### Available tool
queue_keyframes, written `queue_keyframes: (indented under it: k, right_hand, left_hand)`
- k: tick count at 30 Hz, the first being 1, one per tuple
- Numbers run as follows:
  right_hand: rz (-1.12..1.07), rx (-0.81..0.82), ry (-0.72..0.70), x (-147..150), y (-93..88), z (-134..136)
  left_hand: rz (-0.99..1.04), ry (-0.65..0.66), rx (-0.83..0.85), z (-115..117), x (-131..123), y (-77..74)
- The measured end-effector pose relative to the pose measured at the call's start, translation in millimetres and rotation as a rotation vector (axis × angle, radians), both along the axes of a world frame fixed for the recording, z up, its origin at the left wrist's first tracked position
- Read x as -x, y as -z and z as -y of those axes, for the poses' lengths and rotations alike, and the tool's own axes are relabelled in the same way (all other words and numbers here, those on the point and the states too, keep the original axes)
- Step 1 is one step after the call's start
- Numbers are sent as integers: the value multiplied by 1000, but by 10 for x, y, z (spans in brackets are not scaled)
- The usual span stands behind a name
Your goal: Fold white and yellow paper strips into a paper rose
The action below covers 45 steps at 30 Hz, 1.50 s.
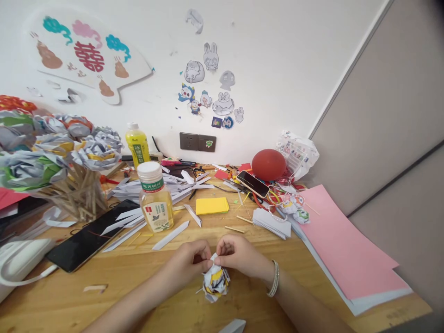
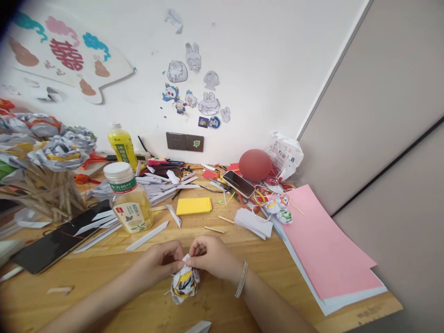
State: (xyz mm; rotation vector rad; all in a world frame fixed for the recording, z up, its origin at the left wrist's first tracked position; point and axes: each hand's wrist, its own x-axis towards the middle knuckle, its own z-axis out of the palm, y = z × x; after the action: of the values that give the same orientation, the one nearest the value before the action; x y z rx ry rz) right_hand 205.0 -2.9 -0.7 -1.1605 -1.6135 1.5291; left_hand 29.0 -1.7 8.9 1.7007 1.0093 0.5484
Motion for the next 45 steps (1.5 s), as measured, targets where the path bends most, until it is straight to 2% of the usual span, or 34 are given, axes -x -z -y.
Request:
queue_keyframes:
  k: [6, 12, 15, 18, 21, 23, 25, 28, 30, 31, 33, 34, 38, 45]
  right_hand:
    - [145, -177, -6, 7, -43, 56]
    - [233, -365, -5, 6, -75, 71]
    - [345, -488, -58, -3, -118, 77]
    - [449, -618, -140, -16, -159, 83]
    - [528, -710, -226, -28, -189, 85]
    - [541, -758, -254, -35, -205, 88]
    - [512, -785, -210, -41, -221, 94]
    - [409, -794, -18, -43, -234, 107]
    - [342, -810, 110, -34, -226, 116]
    - [324, -825, 157, -24, -215, 120]
    - [332, -862, 222, 1, -185, 124]
    - [350, -886, 243, 16, -169, 126]
    - [401, -978, 244, 72, -129, 140]
    - [335, -1093, 204, 143, -224, 271]
  left_hand:
    - [-117, 10, -116, 2, 21, 8]
    - [-139, 19, -119, -22, 54, -35]
    - [-221, -6, -209, 26, 30, -80]
    - [-302, 4, -373, 91, -4, -109]
    - [-287, -1, -444, 116, -11, -126]
    - [-234, -25, -378, 90, 10, -135]
    - [-115, -52, -234, 38, 45, -133]
    - [228, -139, 85, -26, 79, -99]
    - [474, -219, 378, -14, 59, -69]
    - [562, -184, 526, 9, 35, -57]
    - [663, -33, 765, 76, -31, -45]
    - [702, -25, 799, 110, -66, -45]
    - [801, -224, 663, 185, -159, -79]
    - [722, -380, 467, 192, -140, -95]
